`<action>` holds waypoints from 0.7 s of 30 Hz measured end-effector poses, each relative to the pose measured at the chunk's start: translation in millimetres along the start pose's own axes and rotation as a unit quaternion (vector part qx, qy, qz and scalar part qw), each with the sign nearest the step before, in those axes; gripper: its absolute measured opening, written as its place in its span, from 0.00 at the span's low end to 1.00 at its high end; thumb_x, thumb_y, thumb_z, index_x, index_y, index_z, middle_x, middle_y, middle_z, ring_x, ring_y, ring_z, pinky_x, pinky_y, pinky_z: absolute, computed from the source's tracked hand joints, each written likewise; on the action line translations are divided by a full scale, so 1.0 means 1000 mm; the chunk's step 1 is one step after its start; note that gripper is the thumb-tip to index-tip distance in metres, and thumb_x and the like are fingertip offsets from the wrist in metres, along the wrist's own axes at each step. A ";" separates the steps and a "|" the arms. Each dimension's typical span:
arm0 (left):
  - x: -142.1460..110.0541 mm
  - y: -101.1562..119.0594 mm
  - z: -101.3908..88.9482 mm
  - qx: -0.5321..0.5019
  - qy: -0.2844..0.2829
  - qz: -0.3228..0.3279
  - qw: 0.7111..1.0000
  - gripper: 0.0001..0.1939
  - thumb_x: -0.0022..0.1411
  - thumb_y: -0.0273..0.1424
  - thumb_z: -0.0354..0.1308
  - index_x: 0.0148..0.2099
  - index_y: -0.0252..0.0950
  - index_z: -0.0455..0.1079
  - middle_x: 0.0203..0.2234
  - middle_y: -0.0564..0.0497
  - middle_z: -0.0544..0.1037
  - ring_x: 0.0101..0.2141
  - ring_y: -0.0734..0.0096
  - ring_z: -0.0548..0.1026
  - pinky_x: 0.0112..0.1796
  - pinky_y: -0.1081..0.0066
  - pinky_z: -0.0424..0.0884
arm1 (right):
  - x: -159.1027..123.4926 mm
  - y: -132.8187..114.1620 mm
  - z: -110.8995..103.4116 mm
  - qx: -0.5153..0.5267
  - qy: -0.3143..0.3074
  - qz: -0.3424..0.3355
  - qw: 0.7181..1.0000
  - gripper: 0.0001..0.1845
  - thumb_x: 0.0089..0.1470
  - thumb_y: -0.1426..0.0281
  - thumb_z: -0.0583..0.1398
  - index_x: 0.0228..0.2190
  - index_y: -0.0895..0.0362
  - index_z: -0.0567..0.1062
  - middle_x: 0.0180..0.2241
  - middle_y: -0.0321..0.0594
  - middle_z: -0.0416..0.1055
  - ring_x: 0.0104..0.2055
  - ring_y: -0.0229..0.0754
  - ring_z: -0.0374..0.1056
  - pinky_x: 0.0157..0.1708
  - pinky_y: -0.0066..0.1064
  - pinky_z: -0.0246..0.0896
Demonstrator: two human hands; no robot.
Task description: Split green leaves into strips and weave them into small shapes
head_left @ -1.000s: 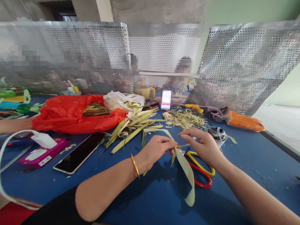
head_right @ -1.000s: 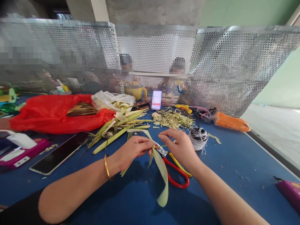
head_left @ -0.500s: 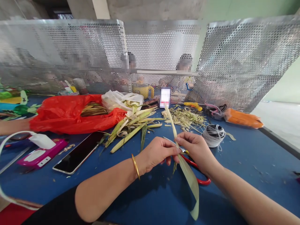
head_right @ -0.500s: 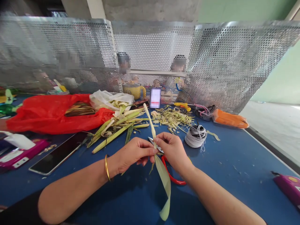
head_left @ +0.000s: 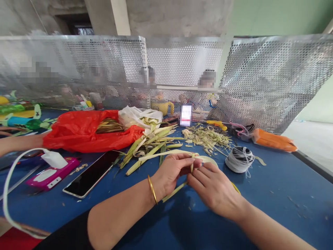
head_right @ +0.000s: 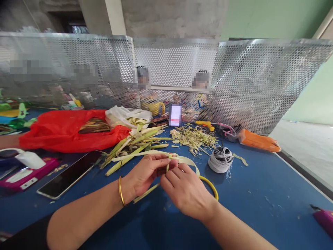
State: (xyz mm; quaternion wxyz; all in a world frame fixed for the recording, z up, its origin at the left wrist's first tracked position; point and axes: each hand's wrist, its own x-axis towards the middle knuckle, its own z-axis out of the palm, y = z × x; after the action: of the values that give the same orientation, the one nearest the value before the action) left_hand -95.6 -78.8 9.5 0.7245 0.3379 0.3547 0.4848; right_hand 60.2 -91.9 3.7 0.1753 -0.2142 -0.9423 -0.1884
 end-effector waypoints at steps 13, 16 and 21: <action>0.000 -0.006 0.003 -0.038 0.036 0.000 0.999 0.09 0.50 0.17 0.61 0.35 0.29 0.76 0.26 0.46 0.79 0.28 0.74 0.75 0.32 0.76 0.71 | 0.004 0.001 -0.011 0.079 0.023 -0.056 0.995 0.14 0.57 0.77 0.48 0.23 0.57 0.66 0.23 0.38 0.64 0.28 0.41 0.54 0.46 0.38 0.53; 0.001 -0.005 0.002 -0.034 0.042 0.006 0.998 0.09 0.50 0.19 0.62 0.36 0.29 0.75 0.27 0.46 0.79 0.28 0.73 0.76 0.34 0.75 0.71 | 0.003 0.000 -0.011 0.083 0.021 -0.054 0.995 0.14 0.58 0.77 0.48 0.24 0.57 0.67 0.24 0.39 0.65 0.29 0.41 0.56 0.44 0.38 0.54; 0.003 0.005 -0.003 -0.046 0.025 0.016 0.999 0.09 0.53 0.23 0.59 0.38 0.29 0.75 0.30 0.44 0.80 0.31 0.71 0.77 0.37 0.73 0.72 | -0.001 0.010 -0.007 0.064 0.146 0.123 0.980 0.08 0.61 0.72 0.52 0.38 0.59 0.70 0.29 0.41 0.70 0.32 0.43 0.63 0.36 0.35 0.54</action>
State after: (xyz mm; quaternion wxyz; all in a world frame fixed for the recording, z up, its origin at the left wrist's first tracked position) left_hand -99.7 -74.2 10.9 0.7223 0.2976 0.3451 0.5202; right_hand 67.7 -87.5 12.3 0.3462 -0.2865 -0.8833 -0.1339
